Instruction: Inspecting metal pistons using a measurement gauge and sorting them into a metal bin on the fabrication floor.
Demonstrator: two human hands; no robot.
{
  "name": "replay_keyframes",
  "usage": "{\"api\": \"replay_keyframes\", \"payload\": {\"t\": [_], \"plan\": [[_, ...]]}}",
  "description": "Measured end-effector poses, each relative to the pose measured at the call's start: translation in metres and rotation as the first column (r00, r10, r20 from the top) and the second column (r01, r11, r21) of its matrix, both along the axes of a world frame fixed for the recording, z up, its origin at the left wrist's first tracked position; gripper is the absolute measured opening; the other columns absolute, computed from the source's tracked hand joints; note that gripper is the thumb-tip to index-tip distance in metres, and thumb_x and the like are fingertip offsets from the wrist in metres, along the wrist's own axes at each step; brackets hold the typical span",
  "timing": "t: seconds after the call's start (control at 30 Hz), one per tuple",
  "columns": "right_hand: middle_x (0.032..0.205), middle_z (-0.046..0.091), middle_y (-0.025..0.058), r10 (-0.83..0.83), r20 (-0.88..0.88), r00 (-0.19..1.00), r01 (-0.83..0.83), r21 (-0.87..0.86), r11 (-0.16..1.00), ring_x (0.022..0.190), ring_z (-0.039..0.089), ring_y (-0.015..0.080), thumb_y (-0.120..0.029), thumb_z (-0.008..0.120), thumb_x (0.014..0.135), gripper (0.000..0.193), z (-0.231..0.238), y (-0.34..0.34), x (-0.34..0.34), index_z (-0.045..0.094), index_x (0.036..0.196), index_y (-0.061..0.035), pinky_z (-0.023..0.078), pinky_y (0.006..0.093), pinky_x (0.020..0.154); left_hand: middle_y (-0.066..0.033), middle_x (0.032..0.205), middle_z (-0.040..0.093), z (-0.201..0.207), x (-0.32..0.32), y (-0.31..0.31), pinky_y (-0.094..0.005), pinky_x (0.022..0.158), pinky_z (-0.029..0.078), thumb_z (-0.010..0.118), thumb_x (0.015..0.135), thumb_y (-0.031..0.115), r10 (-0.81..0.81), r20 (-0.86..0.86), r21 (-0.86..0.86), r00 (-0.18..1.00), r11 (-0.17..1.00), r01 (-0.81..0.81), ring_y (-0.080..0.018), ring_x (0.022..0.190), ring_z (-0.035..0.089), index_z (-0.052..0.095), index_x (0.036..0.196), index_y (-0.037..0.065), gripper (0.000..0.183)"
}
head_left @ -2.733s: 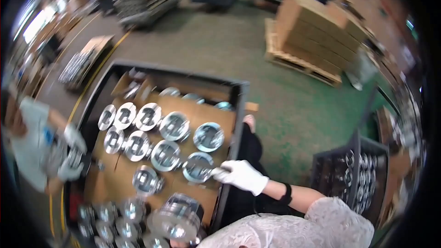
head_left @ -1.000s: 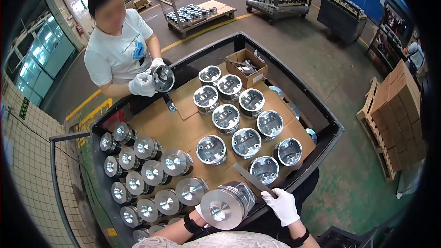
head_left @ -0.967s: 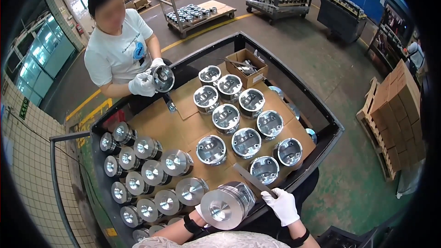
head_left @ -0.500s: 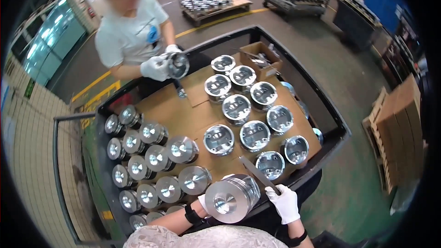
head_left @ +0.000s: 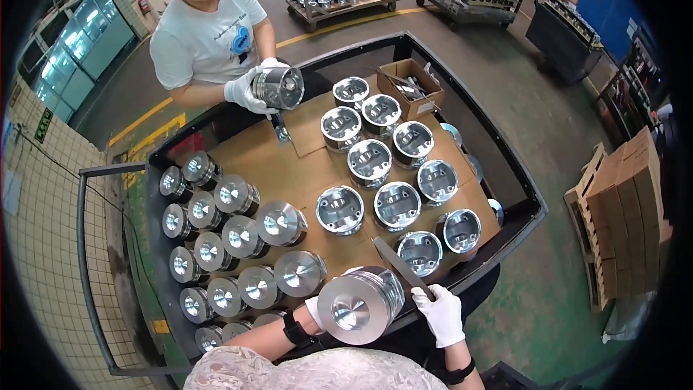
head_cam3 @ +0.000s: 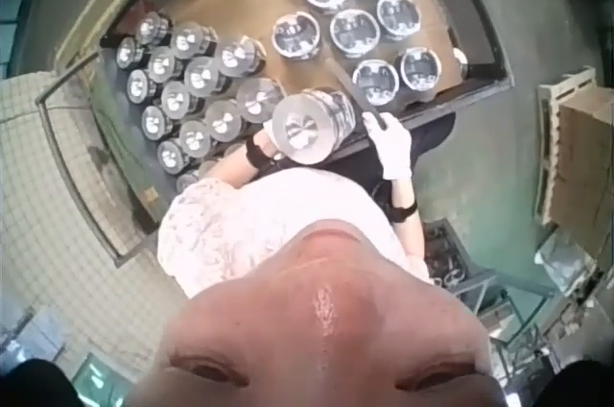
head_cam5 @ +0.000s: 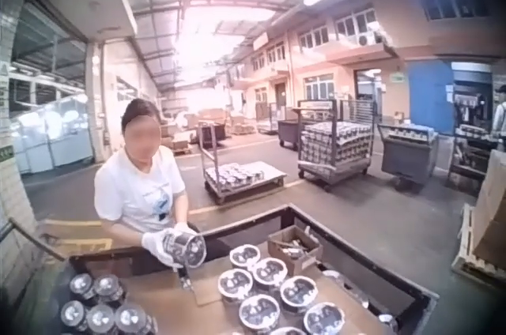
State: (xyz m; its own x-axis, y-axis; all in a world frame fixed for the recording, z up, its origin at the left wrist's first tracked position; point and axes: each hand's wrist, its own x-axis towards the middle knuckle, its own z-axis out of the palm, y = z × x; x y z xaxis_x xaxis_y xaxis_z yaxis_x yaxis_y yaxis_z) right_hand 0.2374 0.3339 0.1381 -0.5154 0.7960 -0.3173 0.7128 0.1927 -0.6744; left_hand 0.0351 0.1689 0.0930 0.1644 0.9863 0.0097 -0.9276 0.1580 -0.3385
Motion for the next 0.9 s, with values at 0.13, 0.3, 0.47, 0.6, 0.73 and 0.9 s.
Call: {"api": "replay_keyframes", "payload": {"t": [0.13, 0.3, 0.47, 0.6, 0.73, 0.9], "plan": [[0.074, 0.069, 0.0197, 0.040, -0.008, 0.999, -0.040, 0.062, 0.997, 0.065, 0.067, 0.0330, -0.041, 0.079, 0.089, 0.041, 0.004, 0.000, -0.003, 0.075, 0.094, -0.0010, 0.053, 0.0398, 0.062, -0.0162, 0.133, 0.065, 0.003, -0.007, -0.004, -0.0479, 0.106, 0.056, 0.052, 0.106, 0.018, -0.005, -0.034, -0.148, 0.999, 0.989, 0.000, -0.0300, 0.119, 0.067, 0.056, 0.138, 0.002, 0.036], [0.076, 0.070, 0.0200, 0.052, 0.023, 0.998, -0.053, 0.021, 0.998, 0.070, 0.070, 0.0374, -0.045, 0.078, 0.089, 0.042, 0.003, 0.003, -0.005, 0.075, 0.093, -0.0029, 0.055, 0.0427, 0.065, -0.0158, 0.133, 0.065, 0.013, -0.009, 0.004, -0.0465, 0.106, 0.056, 0.054, 0.106, 0.018, 0.018, -0.036, -0.119, 0.999, 0.993, -0.022, -0.0291, 0.119, 0.067, 0.056, 0.138, 0.002, 0.036], [0.074, 0.069, 0.0194, 0.044, 0.017, 0.999, -0.045, 0.027, 0.999, 0.067, 0.068, 0.0374, -0.042, 0.079, 0.089, 0.041, 0.005, 0.003, -0.007, 0.074, 0.091, -0.0021, 0.053, 0.0422, 0.062, -0.0128, 0.128, 0.069, 0.011, -0.004, 0.002, -0.0445, 0.102, 0.057, 0.046, 0.109, 0.029, 0.006, -0.037, -0.158, 0.999, 0.987, -0.012, -0.0271, 0.114, 0.069, 0.058, 0.138, 0.005, 0.039], [0.072, 0.068, 0.0192, 0.024, 0.019, 1.000, -0.024, 0.004, 1.000, 0.064, 0.066, 0.0367, -0.041, 0.080, 0.089, 0.041, -0.001, 0.003, -0.003, 0.072, 0.087, -0.0011, 0.052, 0.0417, 0.060, -0.0125, 0.129, 0.069, -0.009, -0.003, 0.005, -0.0447, 0.103, 0.057, 0.045, 0.110, 0.032, -0.010, -0.065, -0.221, 0.998, 0.975, -0.004, -0.0267, 0.115, 0.069, 0.058, 0.138, 0.006, 0.041], [0.067, 0.064, 0.0167, 0.021, 0.014, 1.000, -0.020, -0.012, 1.000, 0.060, 0.059, 0.0256, -0.036, 0.080, 0.090, 0.039, 0.004, 0.003, -0.006, 0.070, 0.087, 0.0015, 0.049, 0.0380, 0.059, -0.0156, 0.141, 0.062, -0.013, -0.004, 0.003, -0.0464, 0.108, 0.054, 0.050, 0.108, 0.025, 0.025, 0.036, -0.090, 0.999, 0.996, -0.022, -0.0285, 0.125, 0.064, 0.049, 0.149, 0.005, 0.046], [0.063, 0.060, 0.0038, -0.023, -0.007, 1.000, 0.022, -0.084, 0.996, 0.061, 0.048, 0.0064, -0.020, 0.078, 0.093, 0.027, -0.006, 0.002, -0.001, 0.068, 0.085, 0.0044, 0.045, 0.0284, 0.057, -0.0151, 0.138, 0.063, -0.014, -0.007, 0.001, -0.0463, 0.106, 0.056, 0.050, 0.107, 0.024, 0.014, 0.050, -0.098, 0.999, 0.995, -0.009, -0.0280, 0.123, 0.066, 0.050, 0.148, 0.005, 0.045]]}}
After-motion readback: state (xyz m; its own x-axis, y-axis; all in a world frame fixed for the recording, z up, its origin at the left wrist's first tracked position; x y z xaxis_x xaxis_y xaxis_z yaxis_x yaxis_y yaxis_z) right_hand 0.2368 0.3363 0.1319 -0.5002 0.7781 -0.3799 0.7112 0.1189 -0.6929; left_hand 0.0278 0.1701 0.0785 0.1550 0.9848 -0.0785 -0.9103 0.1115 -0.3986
